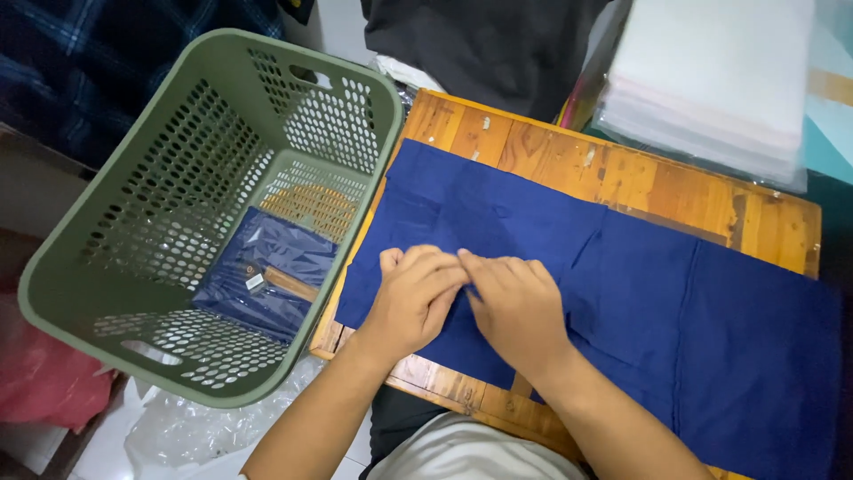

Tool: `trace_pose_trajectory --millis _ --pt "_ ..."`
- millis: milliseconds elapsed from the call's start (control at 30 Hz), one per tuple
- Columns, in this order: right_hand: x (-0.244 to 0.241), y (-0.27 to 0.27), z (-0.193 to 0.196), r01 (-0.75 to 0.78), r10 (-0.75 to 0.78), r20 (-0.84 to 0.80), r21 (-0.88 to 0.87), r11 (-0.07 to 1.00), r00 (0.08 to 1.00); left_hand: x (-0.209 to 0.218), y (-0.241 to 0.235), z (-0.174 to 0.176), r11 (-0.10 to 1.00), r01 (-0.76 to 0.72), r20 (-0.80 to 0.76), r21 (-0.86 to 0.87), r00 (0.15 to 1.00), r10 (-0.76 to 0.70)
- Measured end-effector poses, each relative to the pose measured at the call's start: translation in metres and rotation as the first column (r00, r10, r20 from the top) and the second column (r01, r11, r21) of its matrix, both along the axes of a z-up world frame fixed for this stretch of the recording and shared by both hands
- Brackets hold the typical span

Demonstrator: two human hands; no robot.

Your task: A person takes a blue shirt out of a plastic bag and folds it neatly on a wooden table.

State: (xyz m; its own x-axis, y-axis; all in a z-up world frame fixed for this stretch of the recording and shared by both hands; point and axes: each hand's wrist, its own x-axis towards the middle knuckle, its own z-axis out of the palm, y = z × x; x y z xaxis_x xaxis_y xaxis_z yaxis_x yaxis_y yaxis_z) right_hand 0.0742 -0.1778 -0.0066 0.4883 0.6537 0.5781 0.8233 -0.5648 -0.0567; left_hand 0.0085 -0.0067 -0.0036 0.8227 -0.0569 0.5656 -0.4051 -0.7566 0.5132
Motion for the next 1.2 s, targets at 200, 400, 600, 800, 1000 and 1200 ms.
trace_pose_trajectory --millis 200,400,600,800,1000,1200 --pt "0.031 -0.014 0.006 0.151 -0.13 -0.131 0.162 0.975 0.983 0.002 0.015 -0.018 0.859 -0.311 -0.053 -0.406 0.947 0.318" --pt "0.041 -0.022 0.02 0.243 -0.072 -0.467 0.317 0.917 0.881 0.037 0.015 0.006 0.956 -0.226 -0.559 0.186 0.776 0.292" --pt "0.023 -0.011 0.021 0.031 0.039 -0.238 0.285 0.958 0.971 0.062 0.0 0.002 0.916 0.023 -0.694 0.401 0.66 0.287" --pt "0.0 -0.021 0.012 -0.149 0.216 -0.348 0.209 0.966 0.912 0.066 0.024 -0.033 0.916 -0.121 -0.608 0.382 0.714 0.347" --pt "-0.015 -0.026 0.001 -0.308 0.33 -0.327 0.118 0.944 0.885 0.083 0.077 -0.09 0.806 -0.162 -0.395 0.57 0.806 0.441" --pt "-0.022 -0.023 -0.008 -0.333 0.316 -0.287 -0.009 0.943 0.904 0.101 0.123 -0.069 0.924 -0.36 -0.354 -0.127 0.887 0.296"
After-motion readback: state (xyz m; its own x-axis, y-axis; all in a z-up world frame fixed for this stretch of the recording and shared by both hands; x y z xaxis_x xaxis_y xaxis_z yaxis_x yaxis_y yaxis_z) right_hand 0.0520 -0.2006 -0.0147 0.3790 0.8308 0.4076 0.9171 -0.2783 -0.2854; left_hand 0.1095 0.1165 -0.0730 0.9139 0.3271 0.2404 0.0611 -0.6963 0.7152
